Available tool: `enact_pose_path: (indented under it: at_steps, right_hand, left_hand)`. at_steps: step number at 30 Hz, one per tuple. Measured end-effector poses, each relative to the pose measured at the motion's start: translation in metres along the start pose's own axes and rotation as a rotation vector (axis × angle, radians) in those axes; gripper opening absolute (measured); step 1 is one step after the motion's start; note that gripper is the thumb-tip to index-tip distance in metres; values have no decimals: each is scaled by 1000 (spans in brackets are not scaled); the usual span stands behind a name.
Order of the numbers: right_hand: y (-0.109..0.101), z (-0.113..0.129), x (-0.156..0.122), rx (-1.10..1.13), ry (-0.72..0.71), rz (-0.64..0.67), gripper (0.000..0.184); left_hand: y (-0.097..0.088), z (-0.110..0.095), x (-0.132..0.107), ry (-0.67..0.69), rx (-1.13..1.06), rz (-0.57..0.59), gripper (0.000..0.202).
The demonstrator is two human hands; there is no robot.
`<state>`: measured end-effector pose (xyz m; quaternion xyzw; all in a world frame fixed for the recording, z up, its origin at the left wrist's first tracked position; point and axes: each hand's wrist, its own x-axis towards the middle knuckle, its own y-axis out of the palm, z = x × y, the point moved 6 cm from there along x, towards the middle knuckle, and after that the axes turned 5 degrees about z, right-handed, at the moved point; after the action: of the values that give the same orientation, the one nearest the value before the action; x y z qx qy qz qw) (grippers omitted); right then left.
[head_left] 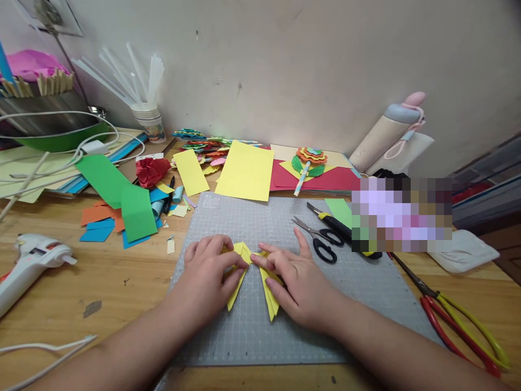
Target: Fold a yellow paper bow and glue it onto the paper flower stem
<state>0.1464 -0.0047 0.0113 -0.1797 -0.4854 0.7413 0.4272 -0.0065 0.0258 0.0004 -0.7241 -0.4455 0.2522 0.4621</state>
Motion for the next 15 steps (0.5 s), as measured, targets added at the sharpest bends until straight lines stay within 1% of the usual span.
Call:
enact_pose_path:
  at_steps: [7,10,12,13,14,15]
  right_hand:
    - [8,11,-2,-88,-23,-26,35]
    - [9,9,-2,-57,-25,-18,36]
    - [6,6,-3,4,-24,-13,37]
    - [1,5,-5,39,-32,-42,38]
    - [-8,5,-7,70,-45,-118,38]
    - [-19,5,-12,91,-53,-234,38]
  left_hand:
    - [1,-1,0,-2,5,16,15]
    - [1,-1,1,-9,10,18,15]
    - [1,0,1,-11,13,18,15]
    - [1,0,1,-10,13,16,15]
    - [1,0,0,-8,10,15,15]
    - [1,0,0,-8,7,16,15]
